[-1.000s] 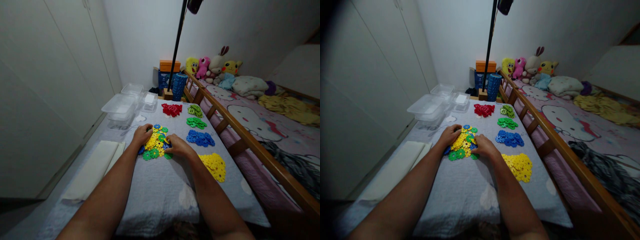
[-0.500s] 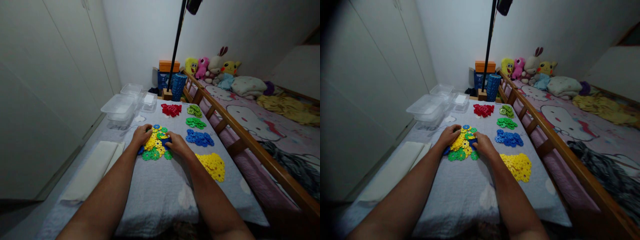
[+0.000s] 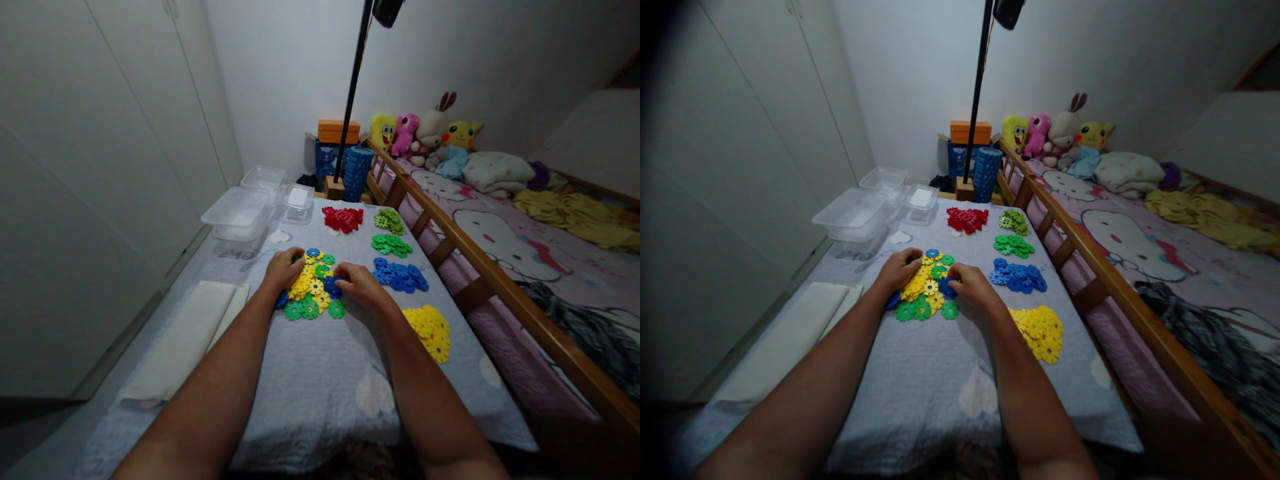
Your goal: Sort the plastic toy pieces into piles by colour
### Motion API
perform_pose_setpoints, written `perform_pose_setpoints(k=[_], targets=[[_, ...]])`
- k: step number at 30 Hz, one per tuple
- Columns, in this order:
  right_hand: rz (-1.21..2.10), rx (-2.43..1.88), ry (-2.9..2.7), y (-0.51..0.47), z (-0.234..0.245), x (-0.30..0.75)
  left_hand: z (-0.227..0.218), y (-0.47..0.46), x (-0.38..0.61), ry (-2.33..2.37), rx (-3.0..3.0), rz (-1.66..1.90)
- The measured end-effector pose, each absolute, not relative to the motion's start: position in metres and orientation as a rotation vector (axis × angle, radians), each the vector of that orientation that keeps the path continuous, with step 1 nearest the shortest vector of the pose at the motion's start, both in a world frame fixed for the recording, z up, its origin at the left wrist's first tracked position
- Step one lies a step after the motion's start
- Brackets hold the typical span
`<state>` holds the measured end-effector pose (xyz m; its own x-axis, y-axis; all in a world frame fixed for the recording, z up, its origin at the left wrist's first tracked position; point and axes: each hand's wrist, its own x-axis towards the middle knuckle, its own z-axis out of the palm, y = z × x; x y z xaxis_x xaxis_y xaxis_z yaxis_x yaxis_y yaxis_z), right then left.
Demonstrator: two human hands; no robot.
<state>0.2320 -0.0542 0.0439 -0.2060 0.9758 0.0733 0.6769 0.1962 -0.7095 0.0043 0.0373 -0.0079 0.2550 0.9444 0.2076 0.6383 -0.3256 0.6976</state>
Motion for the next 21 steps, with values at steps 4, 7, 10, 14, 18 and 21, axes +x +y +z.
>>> perform_pose_setpoints(k=[4,7,10,14,18,21], targets=[[0.774,-1.489,-1.9,-0.052,0.046,0.238,-0.007,0.036,0.005,1.427,2.046,0.849],[0.709,-1.527,-1.819,-0.048,0.047,0.249,-0.008,0.037,0.005,1.431,2.052,0.842],[0.556,-1.634,-1.7,-0.045,0.048,0.267,-0.009,0.038,0.005,1.445,2.052,0.836],[0.274,-1.853,-1.482,-0.046,0.055,0.296,-0.008,0.038,0.005,1.455,2.052,0.843],[0.077,-2.07,-1.345,-0.047,0.057,0.321,-0.007,0.037,0.005,1.454,2.062,0.832],[-0.005,-2.196,-1.29,-0.048,0.054,0.331,-0.007,0.037,0.005,1.46,2.065,0.82]])
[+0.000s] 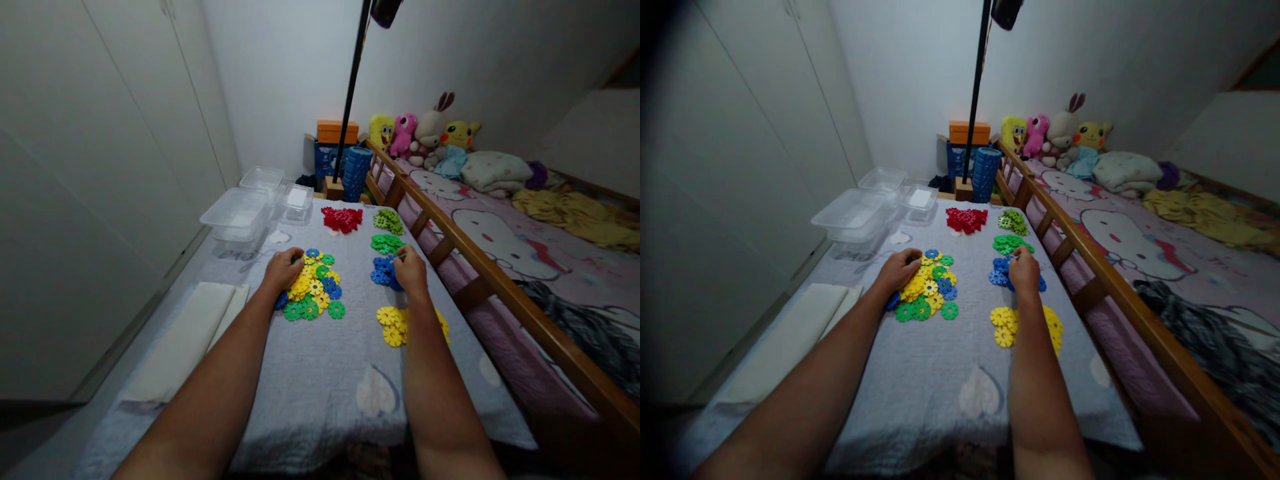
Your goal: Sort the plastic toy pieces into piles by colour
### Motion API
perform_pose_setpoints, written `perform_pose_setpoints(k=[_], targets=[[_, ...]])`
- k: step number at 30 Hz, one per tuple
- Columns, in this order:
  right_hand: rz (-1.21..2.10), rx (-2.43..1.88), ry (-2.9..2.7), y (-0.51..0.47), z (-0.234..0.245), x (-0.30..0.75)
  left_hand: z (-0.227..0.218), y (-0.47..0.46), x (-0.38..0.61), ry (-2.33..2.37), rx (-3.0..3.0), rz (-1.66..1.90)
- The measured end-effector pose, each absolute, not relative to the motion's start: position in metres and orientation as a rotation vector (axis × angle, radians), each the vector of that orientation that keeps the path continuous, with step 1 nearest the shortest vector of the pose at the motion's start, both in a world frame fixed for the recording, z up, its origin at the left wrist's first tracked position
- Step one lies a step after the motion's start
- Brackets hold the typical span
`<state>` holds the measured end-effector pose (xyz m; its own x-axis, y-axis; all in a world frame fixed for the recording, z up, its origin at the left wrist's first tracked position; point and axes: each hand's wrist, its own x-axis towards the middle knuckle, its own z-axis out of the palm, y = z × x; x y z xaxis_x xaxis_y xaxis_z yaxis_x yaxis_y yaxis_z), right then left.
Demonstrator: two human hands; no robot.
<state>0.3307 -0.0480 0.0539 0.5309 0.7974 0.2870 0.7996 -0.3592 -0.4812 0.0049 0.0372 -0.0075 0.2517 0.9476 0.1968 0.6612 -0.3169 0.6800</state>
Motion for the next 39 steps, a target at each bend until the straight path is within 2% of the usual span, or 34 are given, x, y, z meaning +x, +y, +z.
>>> perform_pose_setpoints(k=[9,16,27,33,39], targets=[[0.003,-2.327,-1.281,-0.048,0.05,0.332,-0.007,0.037,0.004,1.463,2.058,0.819],[-0.007,-2.271,-1.324,-0.049,0.046,0.337,-0.006,0.037,0.004,1.468,2.059,0.816],[-0.143,-2.39,-1.346,-0.05,0.042,0.338,-0.008,0.037,0.005,1.458,2.02,0.861],[-0.166,-2.277,-1.405,-0.048,0.049,0.328,-0.007,0.037,0.005,1.461,2.011,0.857],[0.171,-1.833,-1.854,-0.043,0.043,0.268,-0.006,0.037,0.005,1.464,2.016,0.857]])
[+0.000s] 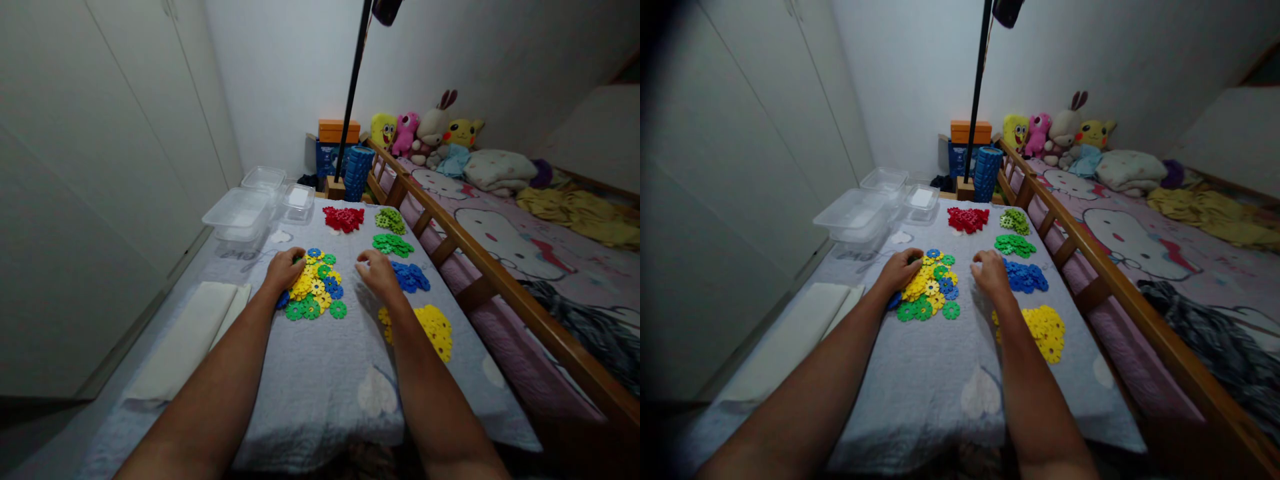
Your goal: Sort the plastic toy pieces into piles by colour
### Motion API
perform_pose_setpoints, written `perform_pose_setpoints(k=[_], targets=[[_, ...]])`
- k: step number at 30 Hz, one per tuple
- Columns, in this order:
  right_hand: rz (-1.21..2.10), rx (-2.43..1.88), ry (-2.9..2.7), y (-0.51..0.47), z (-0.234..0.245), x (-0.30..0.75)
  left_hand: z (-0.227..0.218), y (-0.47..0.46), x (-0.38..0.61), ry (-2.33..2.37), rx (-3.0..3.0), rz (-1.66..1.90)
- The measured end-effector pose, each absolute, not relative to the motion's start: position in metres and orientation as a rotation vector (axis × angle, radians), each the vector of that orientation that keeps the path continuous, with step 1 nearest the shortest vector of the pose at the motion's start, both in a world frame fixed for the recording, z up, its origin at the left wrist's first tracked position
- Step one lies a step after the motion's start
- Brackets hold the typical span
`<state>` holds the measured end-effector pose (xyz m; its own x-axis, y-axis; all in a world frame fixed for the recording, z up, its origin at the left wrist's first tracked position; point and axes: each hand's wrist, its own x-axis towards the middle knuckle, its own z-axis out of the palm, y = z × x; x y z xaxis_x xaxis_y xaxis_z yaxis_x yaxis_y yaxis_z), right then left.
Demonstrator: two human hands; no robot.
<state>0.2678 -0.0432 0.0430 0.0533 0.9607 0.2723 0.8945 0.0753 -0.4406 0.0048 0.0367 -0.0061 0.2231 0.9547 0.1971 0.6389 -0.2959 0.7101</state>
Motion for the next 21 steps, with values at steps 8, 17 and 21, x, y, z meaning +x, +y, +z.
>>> perform_pose_setpoints(k=[8,17,21], targets=[[0.329,-1.763,-2.12,-0.053,0.028,0.221,-0.007,0.037,0.004,1.447,2.026,0.86],[0.498,-1.652,-2.0,-0.048,0.019,0.214,-0.012,0.04,0.004,1.457,2.074,0.834],[0.556,-1.61,-1.977,-0.047,0.018,0.209,-0.013,0.04,0.004,1.447,2.078,0.839]])
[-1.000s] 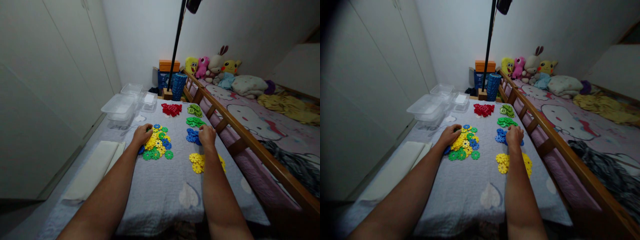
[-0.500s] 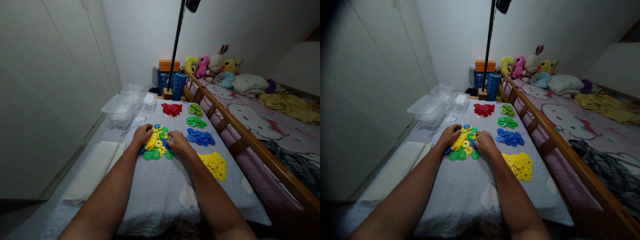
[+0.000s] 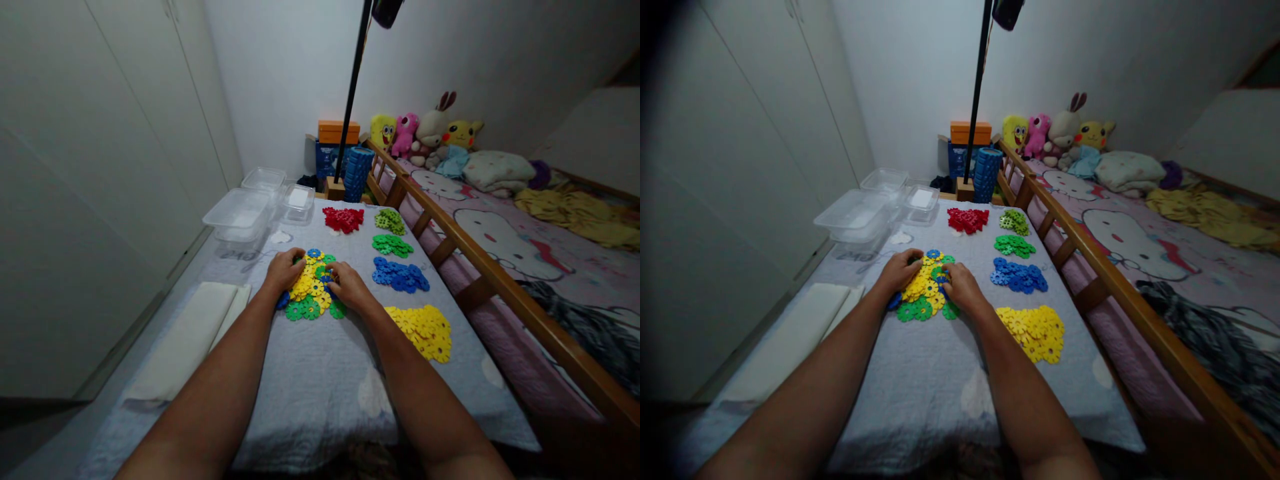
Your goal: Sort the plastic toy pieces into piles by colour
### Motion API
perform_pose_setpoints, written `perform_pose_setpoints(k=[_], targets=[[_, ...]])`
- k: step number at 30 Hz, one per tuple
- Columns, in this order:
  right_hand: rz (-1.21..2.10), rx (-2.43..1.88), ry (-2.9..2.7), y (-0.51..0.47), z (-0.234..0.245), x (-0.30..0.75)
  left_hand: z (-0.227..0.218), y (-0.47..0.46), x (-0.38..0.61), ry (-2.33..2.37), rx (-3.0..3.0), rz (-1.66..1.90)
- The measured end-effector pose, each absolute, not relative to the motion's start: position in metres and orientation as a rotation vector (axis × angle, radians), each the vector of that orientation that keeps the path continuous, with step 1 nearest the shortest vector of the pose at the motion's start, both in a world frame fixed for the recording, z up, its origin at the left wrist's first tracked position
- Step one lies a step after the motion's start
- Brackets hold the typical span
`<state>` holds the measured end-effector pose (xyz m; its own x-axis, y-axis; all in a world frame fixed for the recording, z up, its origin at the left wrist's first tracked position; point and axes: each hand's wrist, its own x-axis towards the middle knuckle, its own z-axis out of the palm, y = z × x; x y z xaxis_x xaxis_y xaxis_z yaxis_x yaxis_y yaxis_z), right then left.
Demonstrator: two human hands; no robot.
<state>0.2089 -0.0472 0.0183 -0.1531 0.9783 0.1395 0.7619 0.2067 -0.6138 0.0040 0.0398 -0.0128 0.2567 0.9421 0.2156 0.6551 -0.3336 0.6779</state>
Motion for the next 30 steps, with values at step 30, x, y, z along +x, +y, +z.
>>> perform_pose_setpoints(k=[30], targets=[[0.425,-1.628,-1.967,-0.044,0.007,0.205,-0.008,0.037,0.004,1.455,2.075,0.842]])
